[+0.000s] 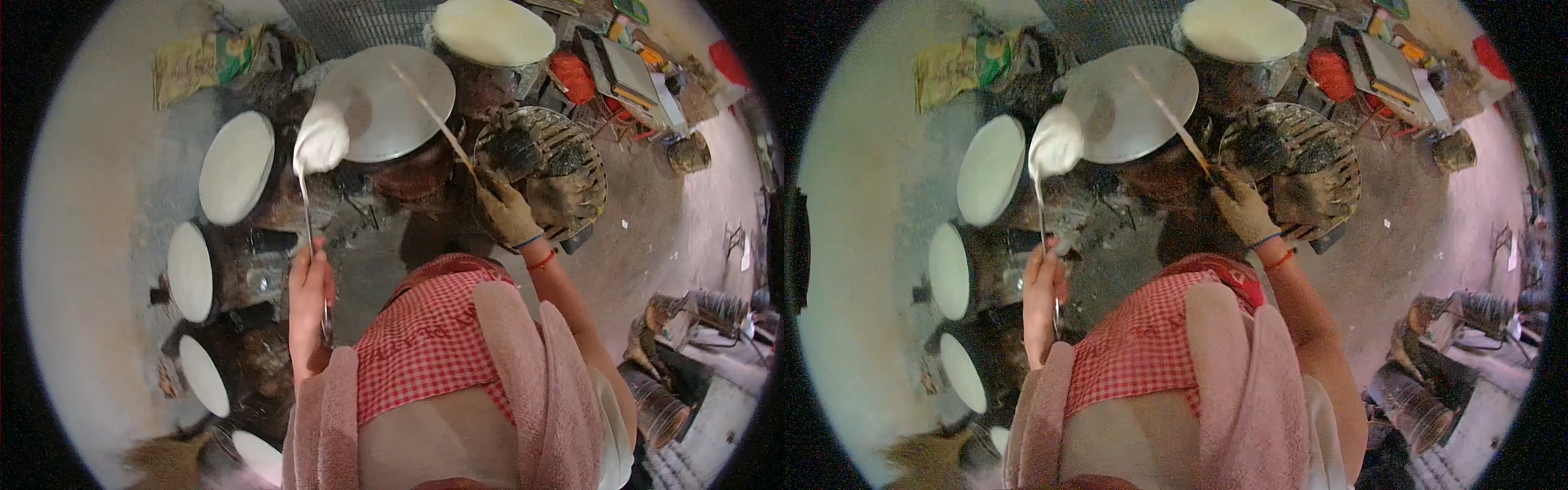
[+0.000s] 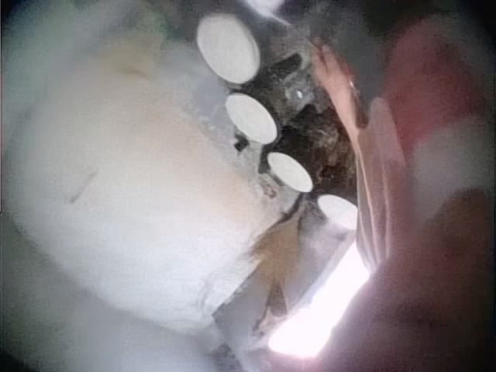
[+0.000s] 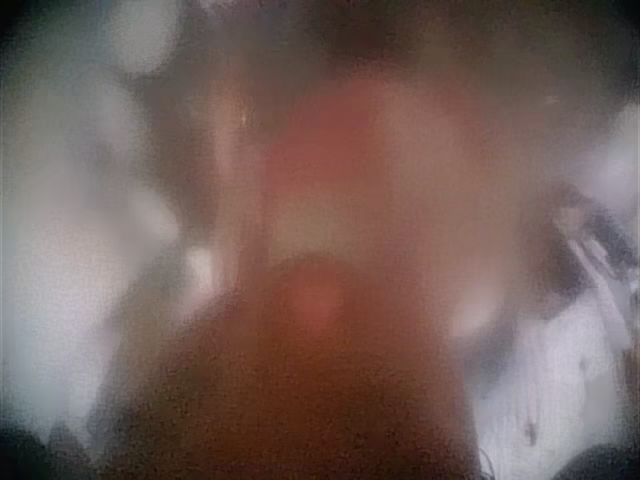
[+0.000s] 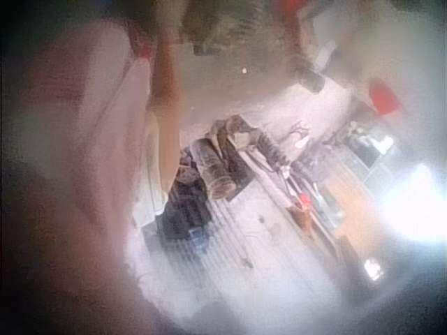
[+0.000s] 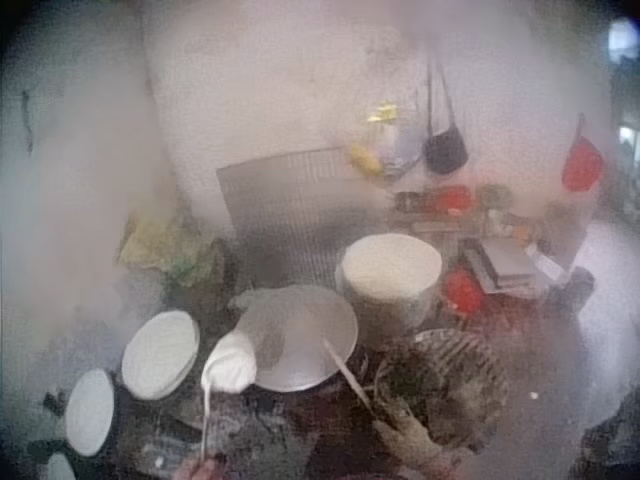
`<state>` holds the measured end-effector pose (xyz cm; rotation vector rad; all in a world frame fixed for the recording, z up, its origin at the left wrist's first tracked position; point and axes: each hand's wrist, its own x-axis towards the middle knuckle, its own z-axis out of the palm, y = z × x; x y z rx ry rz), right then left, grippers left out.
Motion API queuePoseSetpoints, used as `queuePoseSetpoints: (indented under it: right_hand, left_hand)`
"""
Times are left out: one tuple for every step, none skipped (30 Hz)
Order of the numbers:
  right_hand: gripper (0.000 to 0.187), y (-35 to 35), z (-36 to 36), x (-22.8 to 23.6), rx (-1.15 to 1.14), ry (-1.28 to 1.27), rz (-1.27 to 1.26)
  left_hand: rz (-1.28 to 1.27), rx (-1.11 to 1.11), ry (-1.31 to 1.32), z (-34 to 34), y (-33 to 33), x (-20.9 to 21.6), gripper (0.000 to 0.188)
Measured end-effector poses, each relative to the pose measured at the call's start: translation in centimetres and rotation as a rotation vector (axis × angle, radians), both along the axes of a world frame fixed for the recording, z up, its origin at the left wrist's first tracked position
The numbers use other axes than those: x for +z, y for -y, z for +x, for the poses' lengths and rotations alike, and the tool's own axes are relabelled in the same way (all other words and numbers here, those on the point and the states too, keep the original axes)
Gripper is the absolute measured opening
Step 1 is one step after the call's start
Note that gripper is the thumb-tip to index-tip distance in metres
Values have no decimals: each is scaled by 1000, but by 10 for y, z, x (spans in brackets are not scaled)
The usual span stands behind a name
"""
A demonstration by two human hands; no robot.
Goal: The person pours liquid batter onto several heated round plates using a ladle and spreads it into thin circles with a wooden stick before removing the cooked crepes.
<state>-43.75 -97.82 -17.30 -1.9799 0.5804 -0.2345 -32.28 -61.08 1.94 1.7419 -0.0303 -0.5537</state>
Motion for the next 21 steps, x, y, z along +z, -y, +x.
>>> queuePoseSetpoints:
  right_hand:
    - [53, 9, -1, 15, -72, 102, 236]
    - [50, 15, 2, 28, -137, 207, 474]
    - [50, 20, 10, 37, -141, 265, 514]
    - [50, 25, 16, 44, -150, 322, 549]
    - [51, 23, 22, 54, -206, 361, 677]
    - [51, 21, 28, 60, -263, 404, 804]
    - [50, 19, 34, 61, -234, 335, 613]
    - [50, 16, 42, 51, -265, 271, 501]
    - [50, 14, 48, 46, -268, 229, 412]
    - [50, 7, 57, 47, -268, 171, 327]
    - [50, -4, 65, 36, -308, 124, 391]
    - [51, -16, 75, 19, -338, 82, 452]
    - [53, -20, 77, 2, -365, 88, 420]
    - [55, -27, 74, -30, -426, 49, 331]
    - [54, -40, 77, -26, -461, -9, 245]
    - [53, -52, 82, -19, -494, -67, 156]
    - [50, -57, 90, -16, -464, -60, -92]
    - [50, -61, 100, -13, -470, -74, -98]
    - [49, -66, 118, 1, -461, -155, -101]
    - [47, -71, 136, 15, -450, -239, -108]
    - [41, -73, 158, 28, -518, -256, -128]
  left_hand:
    - [107, -60, 122, 28, 23, 8, 38]
    - [216, -116, 245, 53, 42, 16, 38]
    - [267, -155, 452, 77, 58, 11, 40]
    - [283, -218, 615, 100, 79, 7, 41]
    - [342, -251, 710, 120, 98, 3, 41]
    - [398, -285, 808, 142, 115, -2, 42]
    - [374, -327, 916, 163, 128, -9, 42]
    - [362, -423, 1022, 185, 140, -21, 42]
    - [368, -450, 977, 206, 152, -40, 42]
    - [378, -478, 920, 226, 160, -70, 43]
    - [254, -490, 893, 243, 162, -104, 40]
    - [125, -518, 867, 261, 165, -142, 46]
    - [-24, -540, 374, 260, 186, -137, 44]
    - [-157, -547, -128, 255, 208, -130, 42]
    - [-158, -548, -146, 265, 211, -134, 42]
    - [-338, -475, -419, 279, 218, -139, 38]
    - [-515, -398, -690, 292, 230, -143, 35]
    - [-519, -402, -704, 312, 238, -149, 35]
    - [-647, -354, -817, 343, 239, -156, 30]
    - [-780, -300, -928, 367, 236, -162, 25]
    - [-793, -270, -849, 379, 243, -158, 23]
